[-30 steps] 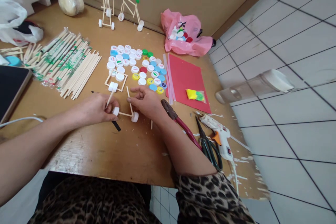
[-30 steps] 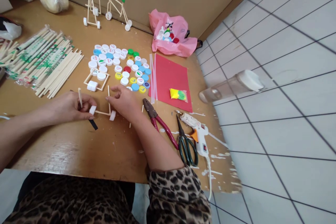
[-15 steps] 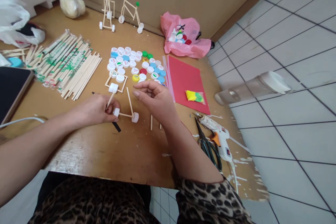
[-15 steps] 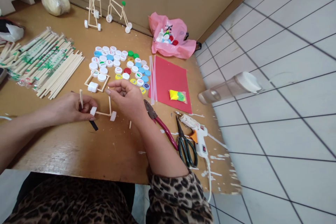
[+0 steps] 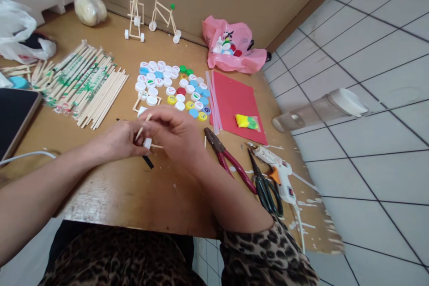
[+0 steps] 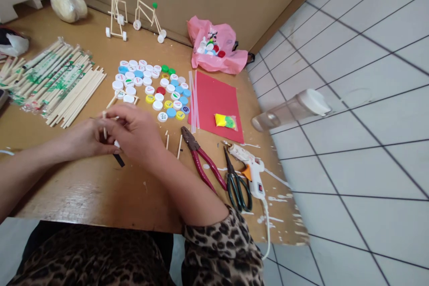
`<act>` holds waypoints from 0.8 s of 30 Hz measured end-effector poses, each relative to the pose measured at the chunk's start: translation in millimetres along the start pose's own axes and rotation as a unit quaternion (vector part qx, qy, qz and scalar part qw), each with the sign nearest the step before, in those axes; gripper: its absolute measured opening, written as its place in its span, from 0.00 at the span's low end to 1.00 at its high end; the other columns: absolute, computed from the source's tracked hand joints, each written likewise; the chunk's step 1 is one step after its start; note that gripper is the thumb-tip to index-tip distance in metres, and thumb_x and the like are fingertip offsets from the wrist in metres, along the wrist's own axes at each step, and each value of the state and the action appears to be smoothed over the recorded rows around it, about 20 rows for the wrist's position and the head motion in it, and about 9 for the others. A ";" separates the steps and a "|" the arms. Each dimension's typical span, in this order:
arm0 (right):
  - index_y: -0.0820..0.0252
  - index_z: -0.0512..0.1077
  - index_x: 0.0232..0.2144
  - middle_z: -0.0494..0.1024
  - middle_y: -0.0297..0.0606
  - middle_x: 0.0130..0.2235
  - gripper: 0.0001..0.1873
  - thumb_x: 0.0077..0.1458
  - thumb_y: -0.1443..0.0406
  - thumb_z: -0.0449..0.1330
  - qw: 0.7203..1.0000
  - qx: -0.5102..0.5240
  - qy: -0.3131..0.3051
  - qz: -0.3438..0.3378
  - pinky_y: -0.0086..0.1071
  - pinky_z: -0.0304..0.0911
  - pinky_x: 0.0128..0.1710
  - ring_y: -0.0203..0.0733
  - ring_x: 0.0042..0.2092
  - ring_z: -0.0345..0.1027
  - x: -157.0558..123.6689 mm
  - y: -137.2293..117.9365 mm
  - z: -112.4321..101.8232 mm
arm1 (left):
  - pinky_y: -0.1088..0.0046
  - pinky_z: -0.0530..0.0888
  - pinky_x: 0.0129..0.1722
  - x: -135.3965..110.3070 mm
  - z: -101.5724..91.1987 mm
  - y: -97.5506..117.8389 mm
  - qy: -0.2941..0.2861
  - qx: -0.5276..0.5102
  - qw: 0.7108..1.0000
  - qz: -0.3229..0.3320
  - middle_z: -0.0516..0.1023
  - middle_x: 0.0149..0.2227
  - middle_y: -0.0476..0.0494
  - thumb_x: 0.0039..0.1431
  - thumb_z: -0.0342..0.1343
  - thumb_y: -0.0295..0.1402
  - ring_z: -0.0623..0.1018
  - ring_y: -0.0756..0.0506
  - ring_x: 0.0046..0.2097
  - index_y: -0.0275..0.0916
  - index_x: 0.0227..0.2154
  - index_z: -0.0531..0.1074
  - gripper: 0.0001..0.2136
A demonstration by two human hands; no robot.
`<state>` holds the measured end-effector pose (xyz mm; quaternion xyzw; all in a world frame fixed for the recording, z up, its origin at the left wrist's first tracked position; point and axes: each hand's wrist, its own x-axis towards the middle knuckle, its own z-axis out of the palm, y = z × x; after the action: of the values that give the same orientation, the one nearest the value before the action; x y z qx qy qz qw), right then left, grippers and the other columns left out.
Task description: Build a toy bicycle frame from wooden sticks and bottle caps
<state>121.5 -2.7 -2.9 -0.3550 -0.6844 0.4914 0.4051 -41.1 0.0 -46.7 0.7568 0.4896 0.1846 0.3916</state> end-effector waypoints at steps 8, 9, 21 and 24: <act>0.58 0.69 0.36 0.77 0.28 0.25 0.14 0.51 0.61 0.68 0.981 0.082 0.118 0.127 0.22 0.65 0.23 0.29 0.24 0.69 19.7 11.6 -50.4 | 0.76 0.63 0.26 -1.3 -3.5 7.0 -0.013 -0.031 0.999 -0.011 0.70 0.22 0.53 0.44 0.63 0.34 0.68 0.51 0.26 0.39 0.29 0.74 0.08; 0.58 0.68 0.36 0.76 0.27 0.23 0.15 0.49 0.62 0.69 0.977 0.085 0.117 0.155 0.22 0.64 0.22 0.30 0.23 0.69 21.8 17.0 -51.8 | 0.76 0.63 0.26 -1.1 -3.2 6.3 -0.017 -0.034 0.999 -0.010 0.70 0.22 0.53 0.44 0.63 0.34 0.68 0.52 0.26 0.39 0.28 0.74 0.08; 0.59 0.66 0.34 0.74 0.22 0.19 0.11 0.53 0.71 0.66 0.964 0.053 0.146 0.216 0.20 0.63 0.18 0.28 0.18 0.66 32.2 38.5 -38.3 | 0.76 0.64 0.25 -1.9 -2.8 6.0 -0.017 -0.051 0.999 -0.007 0.69 0.21 0.53 0.46 0.61 0.35 0.67 0.52 0.24 0.38 0.28 0.75 0.07; 0.59 0.65 0.34 0.72 0.20 0.17 0.12 0.52 0.70 0.67 0.965 0.048 0.142 0.215 0.19 0.62 0.17 0.27 0.17 0.65 31.9 39.8 -37.1 | 0.76 0.64 0.25 -1.8 -2.6 5.8 -0.016 -0.051 0.999 -0.009 0.69 0.21 0.53 0.45 0.61 0.35 0.67 0.52 0.24 0.38 0.28 0.75 0.07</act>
<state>145.1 50.3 -27.6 -0.5403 -0.5026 0.5440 0.3995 -40.2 -1.8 -40.3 0.7346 0.4798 0.1937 0.4390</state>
